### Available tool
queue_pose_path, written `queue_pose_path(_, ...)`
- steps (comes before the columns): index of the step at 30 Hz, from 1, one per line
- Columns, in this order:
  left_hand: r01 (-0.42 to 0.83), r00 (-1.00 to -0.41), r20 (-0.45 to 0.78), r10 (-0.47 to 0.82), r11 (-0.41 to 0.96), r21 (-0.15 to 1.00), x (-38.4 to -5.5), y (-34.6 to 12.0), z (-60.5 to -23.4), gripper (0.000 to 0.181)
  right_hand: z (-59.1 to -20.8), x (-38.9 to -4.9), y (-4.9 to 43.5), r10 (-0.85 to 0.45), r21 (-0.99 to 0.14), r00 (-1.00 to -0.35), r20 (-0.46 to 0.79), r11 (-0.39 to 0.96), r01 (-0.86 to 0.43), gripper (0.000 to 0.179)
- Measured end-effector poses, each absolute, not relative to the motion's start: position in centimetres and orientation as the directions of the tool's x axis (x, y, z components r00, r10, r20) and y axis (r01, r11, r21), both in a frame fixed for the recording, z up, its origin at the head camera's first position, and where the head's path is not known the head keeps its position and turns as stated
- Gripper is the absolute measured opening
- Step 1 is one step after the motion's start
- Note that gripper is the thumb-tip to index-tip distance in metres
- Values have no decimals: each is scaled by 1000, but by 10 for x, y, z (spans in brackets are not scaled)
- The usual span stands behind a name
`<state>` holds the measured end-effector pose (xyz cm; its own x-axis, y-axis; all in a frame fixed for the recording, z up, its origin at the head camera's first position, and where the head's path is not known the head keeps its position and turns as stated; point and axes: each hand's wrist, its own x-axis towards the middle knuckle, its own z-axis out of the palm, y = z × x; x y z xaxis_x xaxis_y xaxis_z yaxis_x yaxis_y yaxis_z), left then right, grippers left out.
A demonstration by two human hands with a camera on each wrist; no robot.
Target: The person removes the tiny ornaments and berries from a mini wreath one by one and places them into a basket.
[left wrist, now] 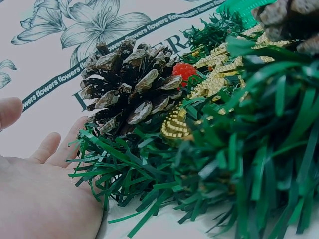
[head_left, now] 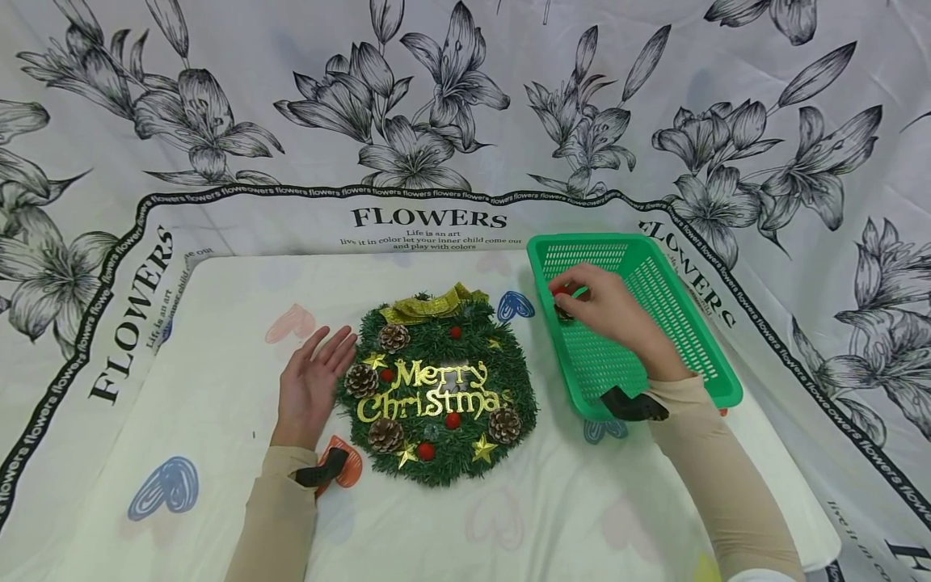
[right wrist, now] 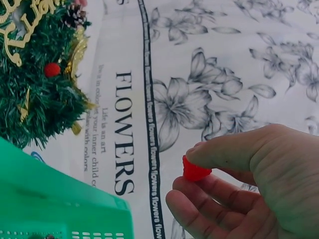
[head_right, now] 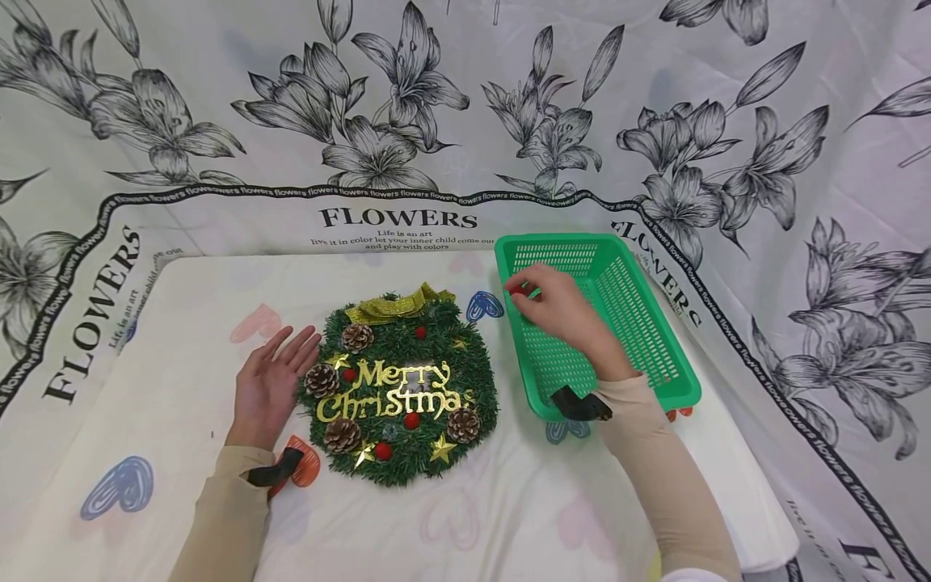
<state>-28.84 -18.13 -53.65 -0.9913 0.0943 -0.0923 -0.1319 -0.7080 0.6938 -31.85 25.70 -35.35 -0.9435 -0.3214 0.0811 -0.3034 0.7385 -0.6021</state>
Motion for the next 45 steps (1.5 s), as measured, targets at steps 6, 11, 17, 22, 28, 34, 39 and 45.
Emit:
queue_pose_path(6,-133,-991,-90,98,-712,690,-288,-182,-537,64,-353,-323,266,-297,-591,-953,66,757,-277,20)
queue_pose_path(11,-133,-991,-86,101,-713,688,-288,-182,-537,64,-354,-328,272,-290,-594,-955,62,758,-269,21)
queue_pose_path(17,-133,-991,-89,99,-712,690,-288,-182,-536,63,-357,-335,280,-258,-597,-966,31,770,-225,22)
queue_pose_path(22,-135,-991,-88,103,-716,685,-287,-182,-537,63,-360,-339,287,-238,-599,-971,5,777,-194,23)
queue_pose_path(28,-130,-992,-85,98,-719,683,-287,-183,-537,63,-361,-343,293,-226,-588,-974,-31,792,-165,26)
queue_pose_path(34,-127,-992,-84,95,-715,688,-287,-183,-538,63,-364,-348,299,-211,-575,-976,-54,806,-142,27)
queue_pose_path(39,-126,-992,-82,96,-722,680,-287,-183,-538,64,-368,-351,306,-202,-575,-977,-69,808,-127,29)
queue_pose_path(45,-123,-992,-73,100,-721,682,-287,-182,-537,62,-374,-356,313,-190,-571,-978,-83,813,-109,29)
